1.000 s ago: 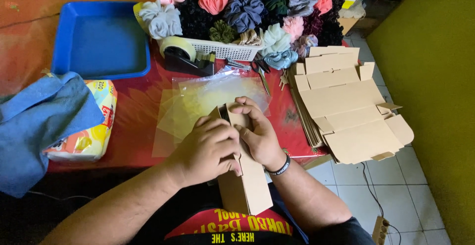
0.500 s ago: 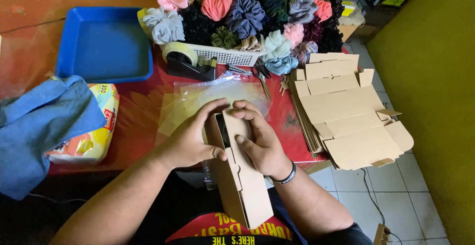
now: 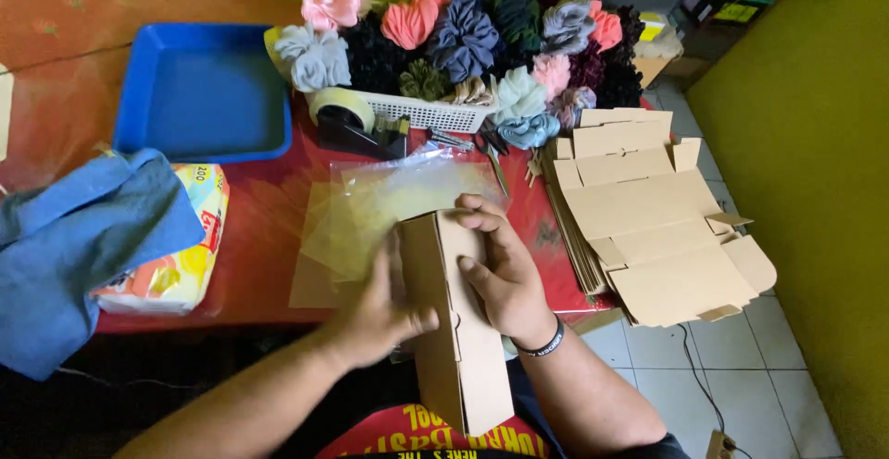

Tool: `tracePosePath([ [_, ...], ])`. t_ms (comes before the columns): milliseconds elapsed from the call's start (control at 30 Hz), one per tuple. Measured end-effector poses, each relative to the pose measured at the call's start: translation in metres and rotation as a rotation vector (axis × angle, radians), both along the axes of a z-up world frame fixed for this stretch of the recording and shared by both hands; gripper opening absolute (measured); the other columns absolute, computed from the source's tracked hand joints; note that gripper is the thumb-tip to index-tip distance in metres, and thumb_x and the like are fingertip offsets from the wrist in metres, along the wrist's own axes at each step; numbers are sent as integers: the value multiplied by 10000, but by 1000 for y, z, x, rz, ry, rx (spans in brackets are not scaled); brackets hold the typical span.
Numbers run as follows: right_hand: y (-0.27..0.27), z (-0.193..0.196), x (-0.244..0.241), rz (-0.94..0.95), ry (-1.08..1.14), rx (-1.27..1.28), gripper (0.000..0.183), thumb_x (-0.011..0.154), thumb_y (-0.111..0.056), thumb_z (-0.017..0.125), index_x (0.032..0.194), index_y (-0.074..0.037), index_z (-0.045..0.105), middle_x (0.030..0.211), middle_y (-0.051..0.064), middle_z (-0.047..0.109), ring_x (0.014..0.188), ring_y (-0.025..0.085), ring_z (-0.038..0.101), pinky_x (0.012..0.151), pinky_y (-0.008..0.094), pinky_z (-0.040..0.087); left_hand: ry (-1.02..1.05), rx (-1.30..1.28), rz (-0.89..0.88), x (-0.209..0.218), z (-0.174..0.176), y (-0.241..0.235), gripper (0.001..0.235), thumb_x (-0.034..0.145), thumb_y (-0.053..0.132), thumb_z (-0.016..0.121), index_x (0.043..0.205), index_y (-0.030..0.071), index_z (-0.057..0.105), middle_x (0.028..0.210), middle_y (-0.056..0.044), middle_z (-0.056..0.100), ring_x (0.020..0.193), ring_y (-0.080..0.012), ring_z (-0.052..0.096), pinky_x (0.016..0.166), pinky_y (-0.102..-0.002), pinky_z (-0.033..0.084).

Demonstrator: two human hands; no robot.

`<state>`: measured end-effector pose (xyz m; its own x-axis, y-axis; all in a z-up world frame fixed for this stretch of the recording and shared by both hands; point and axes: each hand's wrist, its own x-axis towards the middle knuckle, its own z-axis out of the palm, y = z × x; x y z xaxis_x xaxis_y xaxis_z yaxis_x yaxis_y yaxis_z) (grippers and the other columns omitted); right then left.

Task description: Assembling cardboard boxes from flat templates and packing them with hair scrunchies.

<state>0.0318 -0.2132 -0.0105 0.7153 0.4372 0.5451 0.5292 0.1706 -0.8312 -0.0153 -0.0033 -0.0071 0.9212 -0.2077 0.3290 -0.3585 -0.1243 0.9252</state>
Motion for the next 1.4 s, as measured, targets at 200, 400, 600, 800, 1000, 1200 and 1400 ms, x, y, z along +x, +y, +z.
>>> tracePosePath([
  [200, 6, 21, -23, -183, 27, 7, 304, 978, -22, 548, 1268, -111, 563, 1508, 131, 404, 1523, 317, 339, 1309, 508, 242, 305, -335, -297, -21, -13, -19, 1475, 642, 631, 835, 1569, 97, -180, 1520, -283, 417, 1418, -334, 462, 1139, -451, 458],
  [400, 3, 21, -24, -224, 18, 22, 253, 1003, -64, 552, 1254, -92, 568, 1513, 165, 417, 1525, 341, 353, 1301, 511, 243, 234, -209, -191, -24, -18, -30, 1461, 661, 659, 777, 1557, 55, -206, 1663, -209, 221, 1481, -315, 370, 1149, -436, 422],
  [600, 3, 46, -53, -146, 69, -205, 1066, 944, -527, 605, 1592, 57, -8, 1710, 257, 40, 1601, 344, 81, 1304, 453, 112, 142, -268, -174, -31, -15, -28, 1391, 718, 603, 799, 1577, 84, -165, 1628, -247, 314, 1488, -344, 377, 1178, -478, 386],
  [800, 6, 59, -89, -185, 472, -892, 1417, 701, -267, 885, 1614, -141, -190, 1562, 165, 467, 1198, 358, 707, 926, 382, 603, 119, -60, 153, -33, -28, -14, 1324, 699, 577, 786, 1599, 51, -30, 1636, -266, 289, 1497, -327, 359, 1179, -429, 367],
  [1000, -13, 47, -73, 21, 304, -727, 1288, 766, -133, 850, 1602, -66, -128, 1715, 150, 140, 1566, 284, 210, 1229, 377, 254, 281, -60, 277, -1, 7, 10, 1126, 743, 487, 744, 1625, 174, 117, 893, -63, 810, 797, -185, 777, 744, -321, 616],
  [1200, -55, 26, -40, 59, 385, -575, 934, 795, 13, 794, 1583, -56, 297, 1695, 101, 272, 1560, 230, 243, 1233, 372, 240, 260, 27, -108, 31, 32, 63, 779, 784, 462, 719, 1449, 92, 553, 1442, -83, 635, 1351, -210, 581, 1125, -349, 468],
  [1400, -77, -29, -6, 91, 448, 205, 904, 914, -299, 682, 1622, -31, 187, 1494, 224, 487, 1194, 329, 613, 869, 460, 604, 401, -277, 250, -4, 42, 34, 787, 940, 519, 492, 1570, 60, 376, 1474, -268, 456, 1344, -435, 472, 997, -711, 455],
])
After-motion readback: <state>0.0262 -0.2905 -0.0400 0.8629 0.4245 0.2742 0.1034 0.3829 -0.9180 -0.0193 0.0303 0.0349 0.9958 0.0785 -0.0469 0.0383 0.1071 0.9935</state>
